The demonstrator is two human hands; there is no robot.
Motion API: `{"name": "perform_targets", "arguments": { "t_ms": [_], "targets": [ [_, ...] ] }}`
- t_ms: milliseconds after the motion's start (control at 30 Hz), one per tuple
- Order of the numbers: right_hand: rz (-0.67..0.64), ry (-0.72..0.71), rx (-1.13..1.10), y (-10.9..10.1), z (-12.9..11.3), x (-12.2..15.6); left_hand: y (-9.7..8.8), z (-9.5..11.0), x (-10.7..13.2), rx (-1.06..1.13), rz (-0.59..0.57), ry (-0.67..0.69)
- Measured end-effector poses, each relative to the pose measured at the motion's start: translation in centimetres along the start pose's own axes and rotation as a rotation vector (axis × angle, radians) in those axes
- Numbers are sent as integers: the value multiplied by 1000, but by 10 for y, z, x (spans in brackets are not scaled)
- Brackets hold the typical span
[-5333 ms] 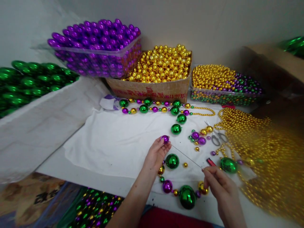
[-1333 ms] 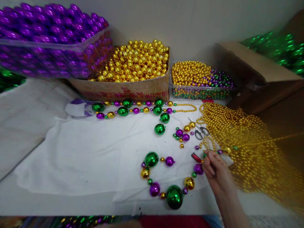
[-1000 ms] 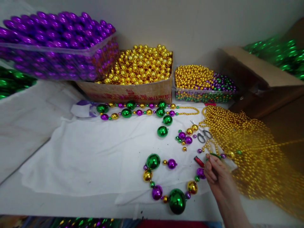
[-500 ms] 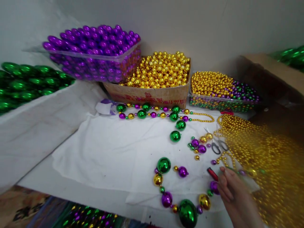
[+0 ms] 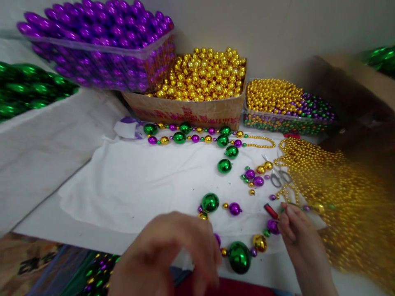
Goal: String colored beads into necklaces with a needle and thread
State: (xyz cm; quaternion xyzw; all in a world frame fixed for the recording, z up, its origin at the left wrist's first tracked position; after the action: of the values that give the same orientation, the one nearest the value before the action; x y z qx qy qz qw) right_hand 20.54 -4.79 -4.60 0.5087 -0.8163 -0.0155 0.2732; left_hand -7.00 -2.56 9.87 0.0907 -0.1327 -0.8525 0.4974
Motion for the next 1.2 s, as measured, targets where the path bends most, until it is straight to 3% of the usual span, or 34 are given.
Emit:
{"name": "perform_targets", "arguments": {
  "t_ms": [133, 233, 333, 467, 700, 867, 1000, 1200],
  "targets": [
    [0, -21, 3, -2, 0, -2, -47, -28, -48, 6, 350, -32],
    [37, -27, 36, -4, -1, 0, -68, -57, -67, -118, 456, -73],
    [118, -44, 121, -7, -6, 3, -62, -87, -82, -293, 385, -167],
    [177, 1, 232, -13, -5, 7, -30, -110, -104, -527, 210, -156],
    [156, 26, 255, -28, 6, 4, -5, -122, -144, -885, 143, -96],
    [131, 53, 251, -27, 12, 4, 10, -123, -182, -1180, 81, -71],
    [109, 62, 251, -23, 11, 6, 21, -133, -213, -1250, -33, -70],
    [73, 89, 283, -27, 18, 15, 25, -147, -218, -1357, -133, -72]
  ]
}}
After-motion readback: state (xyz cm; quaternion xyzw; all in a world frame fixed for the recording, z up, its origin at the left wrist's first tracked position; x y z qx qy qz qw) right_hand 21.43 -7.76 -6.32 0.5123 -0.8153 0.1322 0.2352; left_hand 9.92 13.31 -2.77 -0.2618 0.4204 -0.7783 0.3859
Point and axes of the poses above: each hand's wrist, its own x-axis away from the middle knuckle, its own y-axis out of the palm, z = x × y, the point moved 9 cm from there along -x, towards the middle knuckle, and after that the axes turned 8 degrees about x, right-handed, at the moved point
